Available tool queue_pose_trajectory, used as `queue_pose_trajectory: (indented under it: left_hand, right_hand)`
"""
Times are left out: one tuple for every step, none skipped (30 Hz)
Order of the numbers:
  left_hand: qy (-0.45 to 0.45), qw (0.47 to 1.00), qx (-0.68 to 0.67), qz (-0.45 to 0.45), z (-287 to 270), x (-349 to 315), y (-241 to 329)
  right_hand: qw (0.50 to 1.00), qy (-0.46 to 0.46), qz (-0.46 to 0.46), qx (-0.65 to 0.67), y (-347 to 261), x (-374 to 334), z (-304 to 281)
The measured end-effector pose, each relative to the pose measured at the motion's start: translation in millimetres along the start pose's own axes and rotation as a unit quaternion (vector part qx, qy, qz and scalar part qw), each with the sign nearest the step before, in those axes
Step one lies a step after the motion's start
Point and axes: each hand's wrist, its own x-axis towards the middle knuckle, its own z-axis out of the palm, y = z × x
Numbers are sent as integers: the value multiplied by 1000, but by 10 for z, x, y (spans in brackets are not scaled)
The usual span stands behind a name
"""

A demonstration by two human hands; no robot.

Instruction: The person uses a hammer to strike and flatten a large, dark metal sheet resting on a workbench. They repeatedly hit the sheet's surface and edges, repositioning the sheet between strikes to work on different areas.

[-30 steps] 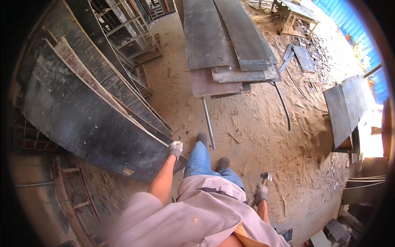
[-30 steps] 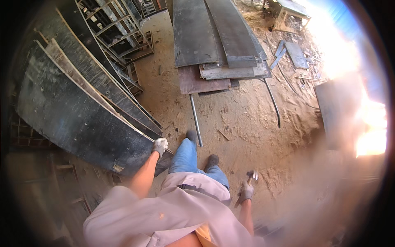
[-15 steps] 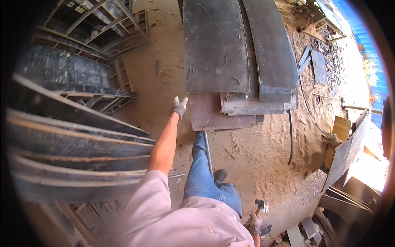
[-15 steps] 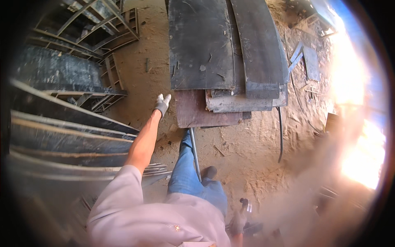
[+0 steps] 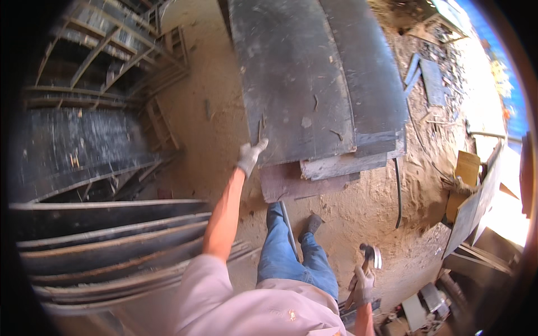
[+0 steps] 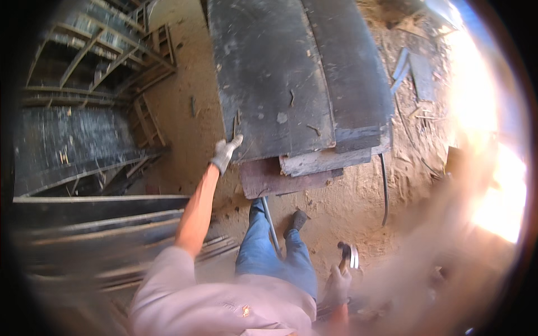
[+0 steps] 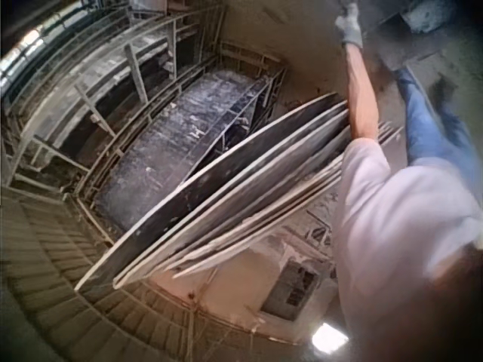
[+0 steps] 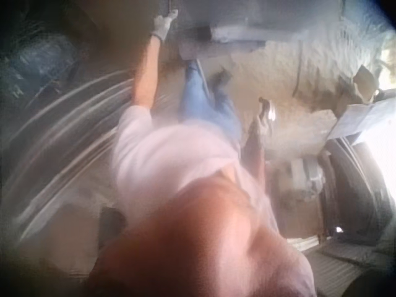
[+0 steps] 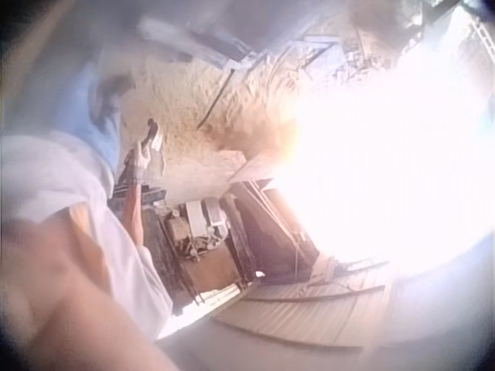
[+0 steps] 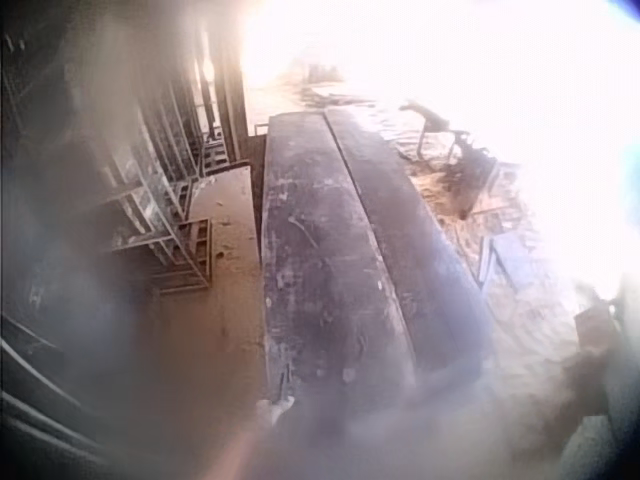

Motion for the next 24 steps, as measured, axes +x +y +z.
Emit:
queue_pose_trajectory:
  left_hand:
    - [7, 999, -33, 5, 22, -188, 35]
    - [-22, 995, -101, 1, 45, -483, 167]
    - [-52, 984, -168, -2, 58, -823, 375]
    - [-44, 983, -177, 19, -34, -1114, 474]
    - [-34, 981, -188, 37, -104, -1453, 578]
    - [-22, 980, -195, 39, -154, -1820, 714]
    - [-3, 979, -201, 45, -240, -2178, 800]
    - [4, 981, -190, 34, -307, -2519, 826]
    - [10, 983, -181, 23, -321, -2849, 798]
    - [4, 985, -168, 28, -300, -3082, 624]
    - [4, 987, -159, 30, -297, -3284, 435]
    - [4, 988, -151, 32, -266, -3512, 365]
    - [8, 989, -144, 30, -226, -3776, 264]
    - [28, 990, -133, 29, -255, -4023, 97]
    - [47, 991, -123, 22, -253, -4248, -51]
    - [64, 990, -117, 41, -191, -4605, 142]
    - [70, 989, -117, 51, -200, -4887, 183]
    - [73, 988, -116, 73, -195, -5151, 337]
    - [75, 986, -117, 87, -134, -5398, 389]
    - [56, 986, -73, 139, -101, -5583, 437]
    - [34, 984, -32, 169, -8, -5856, 604]
    - [10, 980, 9, 198, 159, -6167, 892]
    - [-14, 971, 53, 232, 262, -6366, 1201]
    - [-27, 962, 109, 250, 412, -6481, 1423]
  right_hand:
    - [1000, -3, -12, -17, -87, 96, 31]
    - [999, -6, -34, 5, -412, 58, 190]
    - [997, -7, -78, -13, -501, 173, 198]
    - [994, 9, -102, -35, -706, 219, 261]
    - [978, 28, -208, -8, -831, 307, 274]
    - [980, 53, -187, -50, -860, 541, 125]
    - [970, 52, -237, 4, -1013, 598, 189]
    - [957, 62, -281, 48, -1097, 736, 252]
    - [929, 80, -355, 65, -1090, 971, 299]
    - [895, 109, -424, 83, -1067, 1182, 277]
    - [898, 107, -419, 76, -1045, 1293, 285]
    - [902, 111, -413, 69, -1015, 1404, 257]
    - [931, 83, -354, 34, -855, 1535, 164]
    - [953, 47, -299, -5, -791, 1540, 136]
    - [958, 62, -280, -27, -735, 1440, 133]
    - [965, -5, -258, -36, -634, 1317, 49]
    - [968, -72, -234, -46, -499, 1174, -69]
    - [959, -11, -261, -112, -320, 1206, -122]
    - [959, -50, -244, -133, -139, 1332, -222]
    - [965, -105, -225, -88, 48, 1367, -248]
    - [965, -156, -203, -49, 240, 1375, -327]
    - [969, -169, -178, -40, 409, 1271, -386]
    - [971, -180, -158, -24, 445, 1083, -403]
    - [974, -203, -101, -7, 576, 1134, -414]
